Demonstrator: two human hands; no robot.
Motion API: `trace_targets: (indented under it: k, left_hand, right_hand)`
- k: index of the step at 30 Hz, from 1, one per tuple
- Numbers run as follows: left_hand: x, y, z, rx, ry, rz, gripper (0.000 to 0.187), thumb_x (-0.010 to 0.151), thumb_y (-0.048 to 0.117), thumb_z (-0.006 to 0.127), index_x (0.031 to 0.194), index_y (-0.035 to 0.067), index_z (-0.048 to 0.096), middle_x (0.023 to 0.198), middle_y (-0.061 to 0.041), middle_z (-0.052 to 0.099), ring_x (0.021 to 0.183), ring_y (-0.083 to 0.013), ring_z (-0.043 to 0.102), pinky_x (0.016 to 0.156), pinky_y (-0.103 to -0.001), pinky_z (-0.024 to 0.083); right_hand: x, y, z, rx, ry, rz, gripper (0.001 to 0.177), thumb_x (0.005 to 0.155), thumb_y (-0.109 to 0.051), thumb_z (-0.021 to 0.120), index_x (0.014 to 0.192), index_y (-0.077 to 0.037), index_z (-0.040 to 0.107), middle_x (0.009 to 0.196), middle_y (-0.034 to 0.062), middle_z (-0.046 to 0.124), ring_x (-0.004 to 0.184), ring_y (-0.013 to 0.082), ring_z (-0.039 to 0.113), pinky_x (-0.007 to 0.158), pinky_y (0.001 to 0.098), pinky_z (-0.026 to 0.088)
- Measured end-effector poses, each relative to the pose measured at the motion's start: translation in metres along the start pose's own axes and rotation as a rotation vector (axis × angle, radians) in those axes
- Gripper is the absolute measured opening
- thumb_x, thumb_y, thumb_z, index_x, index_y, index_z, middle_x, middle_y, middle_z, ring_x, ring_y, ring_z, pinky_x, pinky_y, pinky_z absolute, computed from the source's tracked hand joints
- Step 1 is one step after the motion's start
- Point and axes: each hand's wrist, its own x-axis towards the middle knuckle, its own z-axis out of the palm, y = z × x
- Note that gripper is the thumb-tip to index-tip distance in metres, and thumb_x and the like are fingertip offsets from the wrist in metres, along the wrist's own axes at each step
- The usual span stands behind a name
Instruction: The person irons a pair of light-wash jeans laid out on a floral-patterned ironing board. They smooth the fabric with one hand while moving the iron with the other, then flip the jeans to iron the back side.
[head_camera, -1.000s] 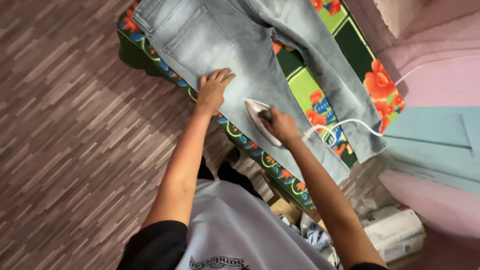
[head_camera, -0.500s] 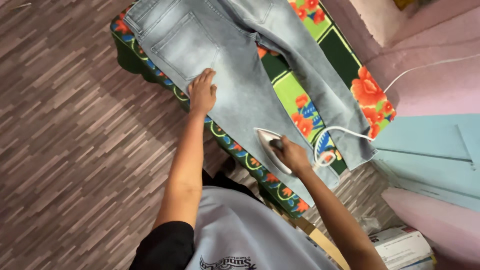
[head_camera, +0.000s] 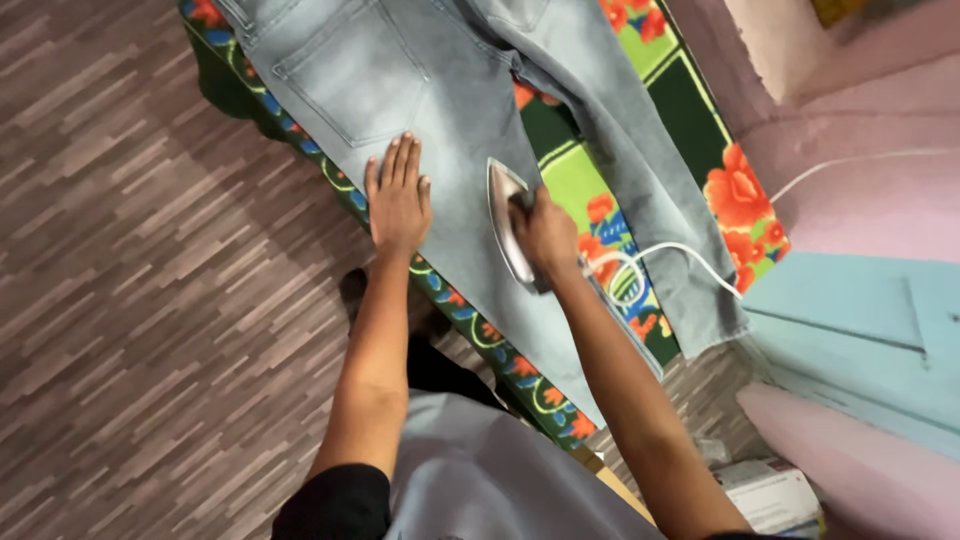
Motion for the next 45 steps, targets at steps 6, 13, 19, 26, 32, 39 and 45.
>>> trace_targets:
  k: [6, 13, 19, 26, 32, 39, 45]
  left_hand:
    - [0.002, 0.004, -0.006, -0.062, 0.068, -0.061, 0.051, 0.108, 0.025, 0.041, 0.157, 0.008, 0.042, 0.163, -0.007, 0.040, 0.154, -0.0226, 0.030, 0.127, -0.048, 0.015]
    - [0.002, 0.002, -0.007, -0.070, 0.092, -0.081, 0.050, 0.108, 0.023, 0.041, 0.156, 0.008, 0.043, 0.163, -0.007, 0.041, 0.155, -0.0242, 0.031, 0.129, -0.047, 0.016]
    - [0.005, 0.001, -0.007, -0.025, 0.063, -0.075, 0.049, 0.107, 0.024, 0.043, 0.152, 0.008, 0.046, 0.163, -0.008, 0.040, 0.153, -0.0238, 0.031, 0.127, -0.047, 0.018]
    - [0.009, 0.002, -0.008, -0.048, 0.064, -0.093, 0.048, 0.107, 0.023, 0.044, 0.152, 0.009, 0.048, 0.163, -0.006, 0.042, 0.153, -0.0227, 0.032, 0.127, -0.047, 0.018]
    - [0.000, -0.003, -0.004, -0.116, 0.064, -0.104, 0.049, 0.104, 0.022, 0.046, 0.151, 0.007, 0.046, 0.162, -0.008, 0.043, 0.153, -0.0240, 0.033, 0.128, -0.048, 0.018]
    - [0.003, -0.001, -0.008, -0.180, 0.109, -0.104, 0.048, 0.106, 0.018, 0.049, 0.152, 0.005, 0.045, 0.161, -0.010, 0.043, 0.153, -0.0256, 0.032, 0.128, -0.047, 0.019]
    - [0.002, -0.008, -0.004, -0.175, 0.133, -0.082, 0.050, 0.103, 0.017, 0.051, 0.151, 0.003, 0.045, 0.159, -0.010, 0.044, 0.151, -0.0263, 0.032, 0.127, -0.046, 0.019]
  right_hand:
    - [0.093, -0.050, 0.009, 0.069, 0.090, -0.022, 0.048, 0.092, -0.044, 0.070, 0.109, -0.002, 0.056, 0.092, 0.0292, 0.072, 0.088, 0.0516, 0.068, 0.079, 0.0588, 0.053]
    - [0.015, -0.022, -0.003, 0.039, -0.013, -0.005, 0.045, 0.095, -0.043, 0.066, 0.110, -0.002, 0.054, 0.088, 0.0321, 0.069, 0.084, 0.0537, 0.066, 0.075, 0.0609, 0.052]
    - [-0.010, -0.006, -0.012, 0.013, -0.043, 0.037, 0.048, 0.095, -0.044, 0.067, 0.109, -0.001, 0.053, 0.086, 0.0310, 0.070, 0.082, 0.0526, 0.068, 0.072, 0.0601, 0.053]
    - [0.124, -0.069, 0.012, 0.054, 0.089, -0.019, 0.057, 0.093, -0.041, 0.071, 0.125, 0.000, 0.048, 0.090, 0.0310, 0.071, 0.085, 0.0538, 0.067, 0.078, 0.0604, 0.052]
    - [0.165, -0.091, 0.019, 0.097, 0.046, -0.043, 0.051, 0.093, -0.044, 0.070, 0.120, -0.004, 0.053, 0.107, 0.0258, 0.072, 0.098, 0.0485, 0.069, 0.084, 0.0569, 0.054]
    - [0.061, -0.051, 0.007, 0.040, -0.046, -0.096, 0.046, 0.097, -0.043, 0.068, 0.111, -0.003, 0.052, 0.089, 0.0317, 0.070, 0.087, 0.0542, 0.067, 0.077, 0.0612, 0.052]
    - [-0.056, -0.003, -0.012, -0.019, -0.153, -0.053, 0.049, 0.095, -0.049, 0.066, 0.107, -0.003, 0.052, 0.080, 0.0308, 0.069, 0.077, 0.0528, 0.068, 0.067, 0.0597, 0.053]
